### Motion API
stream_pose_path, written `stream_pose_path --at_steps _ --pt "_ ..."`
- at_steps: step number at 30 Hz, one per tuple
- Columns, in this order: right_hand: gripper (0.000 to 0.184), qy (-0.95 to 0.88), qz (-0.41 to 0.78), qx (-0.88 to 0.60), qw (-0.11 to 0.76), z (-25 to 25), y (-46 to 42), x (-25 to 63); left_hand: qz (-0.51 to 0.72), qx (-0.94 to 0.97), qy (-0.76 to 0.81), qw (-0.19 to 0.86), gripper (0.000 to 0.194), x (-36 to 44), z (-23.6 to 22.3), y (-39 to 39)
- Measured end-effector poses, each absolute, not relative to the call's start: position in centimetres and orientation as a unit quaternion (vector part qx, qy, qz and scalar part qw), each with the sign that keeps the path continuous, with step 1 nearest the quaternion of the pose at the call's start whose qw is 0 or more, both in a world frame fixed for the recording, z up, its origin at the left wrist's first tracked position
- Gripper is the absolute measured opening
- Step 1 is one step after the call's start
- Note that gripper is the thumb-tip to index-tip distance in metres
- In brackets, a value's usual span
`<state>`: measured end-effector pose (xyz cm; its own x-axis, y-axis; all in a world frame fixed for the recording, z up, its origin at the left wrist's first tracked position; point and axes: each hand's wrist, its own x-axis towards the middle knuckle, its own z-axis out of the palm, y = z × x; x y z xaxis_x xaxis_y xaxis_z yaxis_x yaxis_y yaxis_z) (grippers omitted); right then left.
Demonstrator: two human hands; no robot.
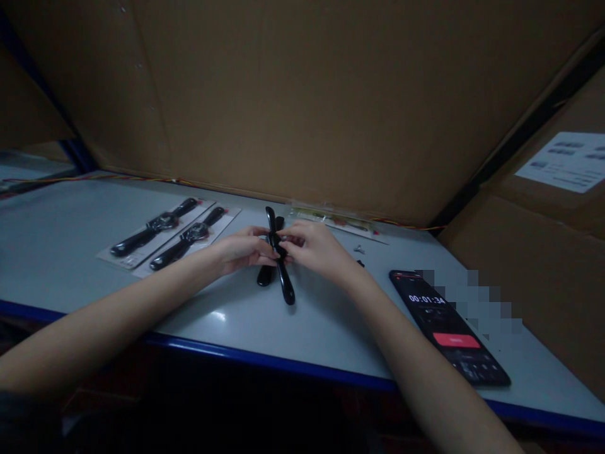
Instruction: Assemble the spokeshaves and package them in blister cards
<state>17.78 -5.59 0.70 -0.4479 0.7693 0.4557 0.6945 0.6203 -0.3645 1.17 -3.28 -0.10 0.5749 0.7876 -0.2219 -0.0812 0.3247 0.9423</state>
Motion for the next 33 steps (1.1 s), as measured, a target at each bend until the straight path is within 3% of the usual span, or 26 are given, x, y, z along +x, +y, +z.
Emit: stream_pose_path --at_steps 10,17,21,28,33 --pt "0.013 -0.826 0.059 -0.456 0.326 0.3 -5.4 17.6 0.290 0.494 0.372 0.730 0.061 1.4 0.2 -4.0" --pt "0.011 -0.803 0.117 -0.473 0.342 0.0 -5.6 16.8 0.290 0.508 0.360 0.727 0.038 1.4 0.0 -3.9" --pt "0.023 -0.802 0.122 -0.473 0.343 0.7 -5.8 17.1 0.288 0.509 0.359 0.728 0.040 1.3 -0.5 -3.5" --pt "0.014 -0.815 0.088 -0.482 0.309 1.4 -5.8 18.0 0.310 0.497 0.359 0.726 0.043 1.2 -0.5 -3.3" --pt "0.019 -0.825 0.022 -0.484 0.291 0.7 -5.8 17.5 0.314 0.500 0.358 0.723 0.040 1.3 -0.4 -3.4"
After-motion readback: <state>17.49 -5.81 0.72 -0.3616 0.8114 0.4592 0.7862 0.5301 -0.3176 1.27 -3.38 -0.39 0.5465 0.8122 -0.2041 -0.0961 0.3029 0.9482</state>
